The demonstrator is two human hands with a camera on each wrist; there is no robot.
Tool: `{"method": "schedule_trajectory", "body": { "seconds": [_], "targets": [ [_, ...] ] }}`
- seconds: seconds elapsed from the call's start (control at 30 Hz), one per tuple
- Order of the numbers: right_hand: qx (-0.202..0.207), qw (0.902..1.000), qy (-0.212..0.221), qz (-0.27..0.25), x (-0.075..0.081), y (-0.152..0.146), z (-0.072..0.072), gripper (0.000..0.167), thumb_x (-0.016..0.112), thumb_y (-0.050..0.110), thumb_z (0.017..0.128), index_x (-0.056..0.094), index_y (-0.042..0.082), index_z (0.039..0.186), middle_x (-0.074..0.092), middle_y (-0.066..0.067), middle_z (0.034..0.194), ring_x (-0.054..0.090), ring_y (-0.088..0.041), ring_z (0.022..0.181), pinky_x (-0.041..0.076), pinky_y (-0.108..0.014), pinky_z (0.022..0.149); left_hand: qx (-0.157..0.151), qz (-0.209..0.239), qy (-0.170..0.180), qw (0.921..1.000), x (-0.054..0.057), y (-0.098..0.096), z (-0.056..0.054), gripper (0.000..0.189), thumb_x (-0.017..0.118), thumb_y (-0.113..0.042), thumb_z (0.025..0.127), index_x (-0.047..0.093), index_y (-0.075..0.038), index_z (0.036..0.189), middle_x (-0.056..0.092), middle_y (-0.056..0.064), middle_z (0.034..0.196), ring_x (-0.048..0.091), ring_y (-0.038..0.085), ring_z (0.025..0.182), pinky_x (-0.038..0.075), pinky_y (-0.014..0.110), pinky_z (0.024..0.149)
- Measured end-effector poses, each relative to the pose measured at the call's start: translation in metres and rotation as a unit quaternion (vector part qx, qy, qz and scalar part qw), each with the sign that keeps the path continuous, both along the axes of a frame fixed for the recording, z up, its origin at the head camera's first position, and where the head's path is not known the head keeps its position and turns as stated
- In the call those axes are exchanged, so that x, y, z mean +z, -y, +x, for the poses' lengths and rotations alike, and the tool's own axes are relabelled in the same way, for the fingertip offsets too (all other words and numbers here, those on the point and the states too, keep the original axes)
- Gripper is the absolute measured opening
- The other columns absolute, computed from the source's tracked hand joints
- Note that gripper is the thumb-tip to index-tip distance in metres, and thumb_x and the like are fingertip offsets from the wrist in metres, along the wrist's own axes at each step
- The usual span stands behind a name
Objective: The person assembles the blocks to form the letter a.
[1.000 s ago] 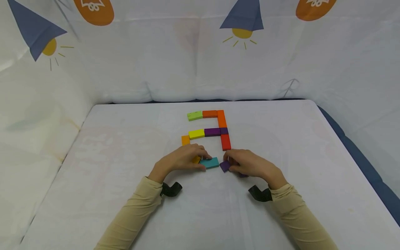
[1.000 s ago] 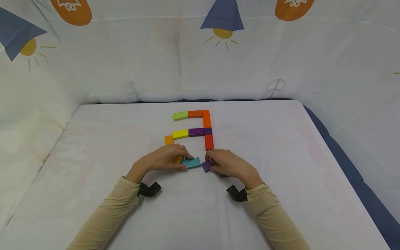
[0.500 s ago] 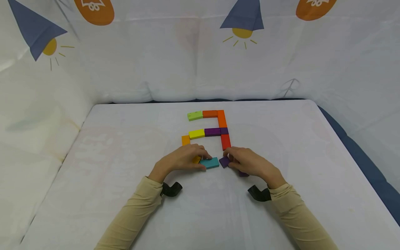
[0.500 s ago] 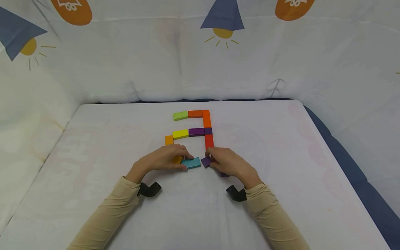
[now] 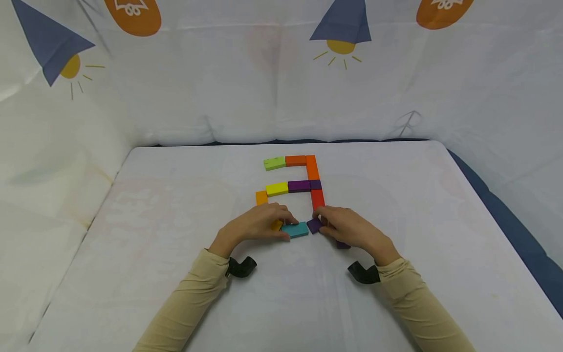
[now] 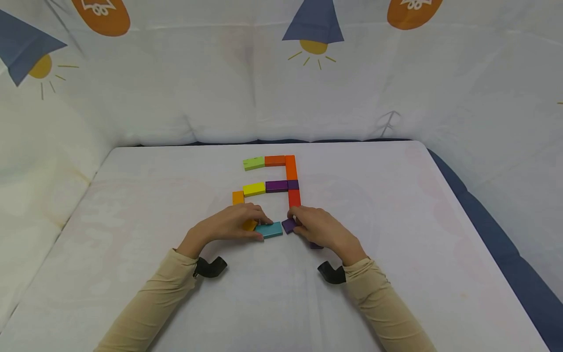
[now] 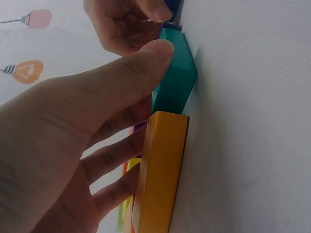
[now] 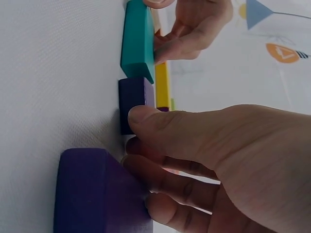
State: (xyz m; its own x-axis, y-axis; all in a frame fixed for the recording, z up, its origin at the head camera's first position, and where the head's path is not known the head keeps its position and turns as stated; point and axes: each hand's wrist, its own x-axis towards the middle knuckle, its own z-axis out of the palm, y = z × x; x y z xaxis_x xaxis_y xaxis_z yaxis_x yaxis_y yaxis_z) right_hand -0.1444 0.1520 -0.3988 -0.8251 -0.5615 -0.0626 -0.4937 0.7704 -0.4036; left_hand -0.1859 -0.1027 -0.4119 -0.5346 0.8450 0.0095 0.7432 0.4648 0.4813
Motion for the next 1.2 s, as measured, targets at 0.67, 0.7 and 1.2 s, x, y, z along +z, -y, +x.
{"method": "schedule_trajectory", "body": {
  "seconds": [0.67,0.7,1.2],
  "targets": [
    [0.004,0.9998,-0.021,0.005,-0.0029,0.0024,0.0004,0.029,0.068,0.018,0.087,0.058,0.011,0.113,0.057,0.005,0.08,0.05,-0.007,0.071,0.045,-0.022,0.066,0.0,0.006,-0.006,1.0,-0.0007,0.0006,0.0013,0.033,0.072,-0.033,0.083,0.068,-0.017,0.111,0.066,-0.006,0.104,0.055,0.009,0.093,0.047,0.025,0.086],
    [0.004,0.9997,-0.022,0.005,-0.0031,0.0025,0.0003,0.029,0.068,0.019,0.087,0.058,0.011,0.113,0.056,0.005,0.079,0.05,-0.007,0.07,0.045,-0.022,0.065,0.001,0.006,-0.006,1.0,-0.001,0.0007,0.0011,0.032,0.072,-0.033,0.083,0.068,-0.017,0.111,0.066,-0.006,0.104,0.055,0.009,0.093,0.047,0.025,0.086],
    [0.008,0.9997,-0.023,0.003,-0.0026,0.0046,0.0011,0.029,0.068,0.02,0.087,0.058,0.011,0.113,0.055,0.005,0.078,0.049,-0.007,0.069,0.043,-0.022,0.064,0.0,0.006,-0.004,1.0,-0.0019,0.0001,0.0004,0.033,0.072,-0.033,0.083,0.068,-0.017,0.111,0.066,-0.007,0.103,0.055,0.008,0.091,0.047,0.023,0.085]
  ]
}}
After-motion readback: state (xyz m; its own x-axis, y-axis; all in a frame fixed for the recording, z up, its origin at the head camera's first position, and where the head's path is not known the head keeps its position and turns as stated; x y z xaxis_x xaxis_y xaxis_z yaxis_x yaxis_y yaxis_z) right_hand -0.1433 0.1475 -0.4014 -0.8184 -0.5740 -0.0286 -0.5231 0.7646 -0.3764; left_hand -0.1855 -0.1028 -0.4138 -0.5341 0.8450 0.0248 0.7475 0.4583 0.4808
